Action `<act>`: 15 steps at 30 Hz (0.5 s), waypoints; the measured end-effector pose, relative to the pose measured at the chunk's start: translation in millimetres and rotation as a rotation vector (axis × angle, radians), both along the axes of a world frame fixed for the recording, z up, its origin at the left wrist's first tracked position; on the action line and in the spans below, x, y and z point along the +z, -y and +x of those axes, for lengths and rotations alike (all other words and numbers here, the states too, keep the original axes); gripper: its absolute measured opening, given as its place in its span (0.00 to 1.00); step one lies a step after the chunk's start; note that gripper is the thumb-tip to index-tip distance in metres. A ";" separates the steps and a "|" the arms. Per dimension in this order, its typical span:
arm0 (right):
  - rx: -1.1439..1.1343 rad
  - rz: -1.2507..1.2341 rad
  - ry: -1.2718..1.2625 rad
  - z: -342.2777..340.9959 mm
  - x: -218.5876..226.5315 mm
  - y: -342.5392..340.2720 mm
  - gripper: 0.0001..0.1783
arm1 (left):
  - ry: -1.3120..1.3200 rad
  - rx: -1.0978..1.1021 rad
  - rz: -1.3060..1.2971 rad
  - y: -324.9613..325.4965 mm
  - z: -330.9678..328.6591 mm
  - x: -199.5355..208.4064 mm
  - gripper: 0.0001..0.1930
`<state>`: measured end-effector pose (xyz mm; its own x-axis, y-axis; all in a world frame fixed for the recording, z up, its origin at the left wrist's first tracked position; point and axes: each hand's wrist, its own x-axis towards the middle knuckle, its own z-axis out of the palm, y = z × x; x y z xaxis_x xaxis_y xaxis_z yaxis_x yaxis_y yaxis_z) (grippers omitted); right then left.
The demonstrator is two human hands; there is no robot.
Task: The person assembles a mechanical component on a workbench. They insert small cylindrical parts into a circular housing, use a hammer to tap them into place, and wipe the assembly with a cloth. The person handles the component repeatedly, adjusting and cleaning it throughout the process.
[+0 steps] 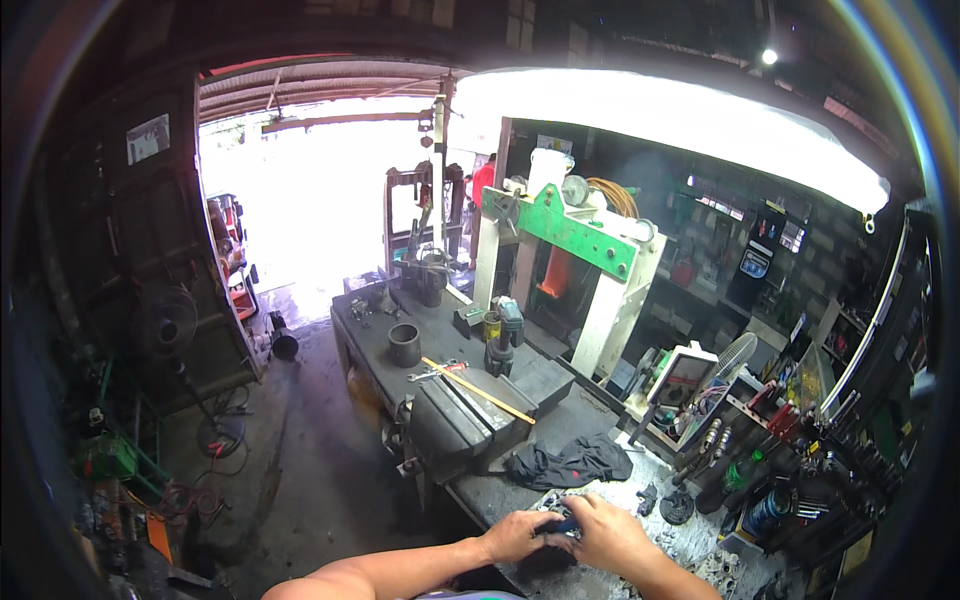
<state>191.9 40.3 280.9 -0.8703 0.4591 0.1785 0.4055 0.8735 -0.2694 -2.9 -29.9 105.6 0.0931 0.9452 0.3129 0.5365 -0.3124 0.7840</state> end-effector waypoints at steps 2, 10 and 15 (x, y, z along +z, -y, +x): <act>0.063 -0.106 -0.112 -0.8 2.1 1.8 0.23 | 0.103 -0.041 0.049 -0.1 1.1 4.0 0.27; 0.136 -0.013 -0.098 -7.4 1.1 3.3 0.19 | 0.062 0.000 0.065 -1.0 2.3 6.0 0.22; -0.165 0.085 0.257 -9.2 -2.1 6.1 0.24 | 0.171 -0.065 0.183 -1.4 -0.9 10.7 0.24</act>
<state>182.7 34.2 278.8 -0.8068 0.5907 0.0067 0.5890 0.8052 -0.0685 -3.8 -28.5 116.3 0.0825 0.8653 0.4944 0.3753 -0.4866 0.7889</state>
